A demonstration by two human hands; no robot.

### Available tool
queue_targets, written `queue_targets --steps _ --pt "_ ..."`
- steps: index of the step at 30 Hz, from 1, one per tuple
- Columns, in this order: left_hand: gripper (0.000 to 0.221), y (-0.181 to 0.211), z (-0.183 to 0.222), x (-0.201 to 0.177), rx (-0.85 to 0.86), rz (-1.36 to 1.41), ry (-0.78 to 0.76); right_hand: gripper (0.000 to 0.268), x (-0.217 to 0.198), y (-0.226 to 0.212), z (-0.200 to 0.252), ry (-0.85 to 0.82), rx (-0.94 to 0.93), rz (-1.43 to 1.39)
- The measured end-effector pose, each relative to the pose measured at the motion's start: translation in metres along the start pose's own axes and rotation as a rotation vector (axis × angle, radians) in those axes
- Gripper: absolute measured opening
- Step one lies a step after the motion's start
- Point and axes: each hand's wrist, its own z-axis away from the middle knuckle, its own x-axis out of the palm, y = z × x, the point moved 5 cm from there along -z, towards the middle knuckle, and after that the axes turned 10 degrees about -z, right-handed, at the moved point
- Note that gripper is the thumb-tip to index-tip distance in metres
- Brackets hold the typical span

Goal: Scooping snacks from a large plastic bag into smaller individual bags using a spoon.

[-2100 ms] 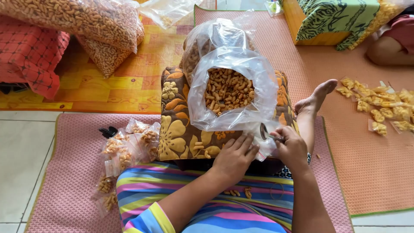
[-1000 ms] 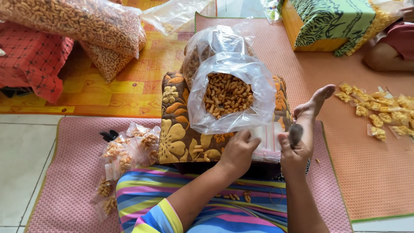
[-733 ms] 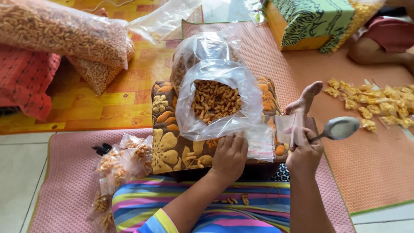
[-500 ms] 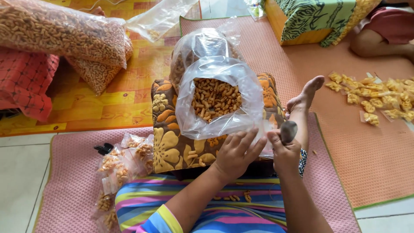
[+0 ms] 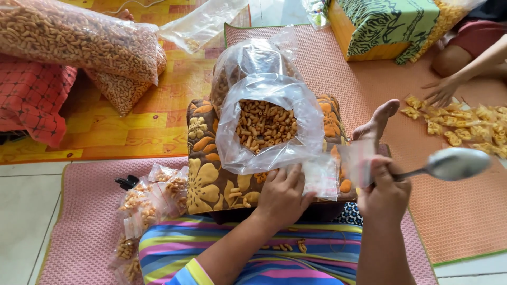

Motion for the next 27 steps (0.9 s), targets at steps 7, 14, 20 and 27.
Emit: queue_targets --steps 7,14,20,27 --pt "0.041 -0.031 -0.035 -0.082 -0.168 0.411 0.281 0.015 0.075 -0.015 0.037 -0.493 0.034 -0.190" --pt "0.006 -0.062 -0.052 -0.107 -0.174 0.304 0.082 0.035 0.103 -0.037 0.043 -0.765 -0.045 -0.039" --pt "0.011 -0.058 -0.055 -0.118 -0.069 0.175 0.029 0.014 0.124 -0.069 0.056 -0.860 -0.389 0.335" --pt "0.021 -0.047 -0.038 -0.124 -0.128 -0.058 0.349 0.014 0.122 -0.055 0.060 -0.684 -0.423 0.319"
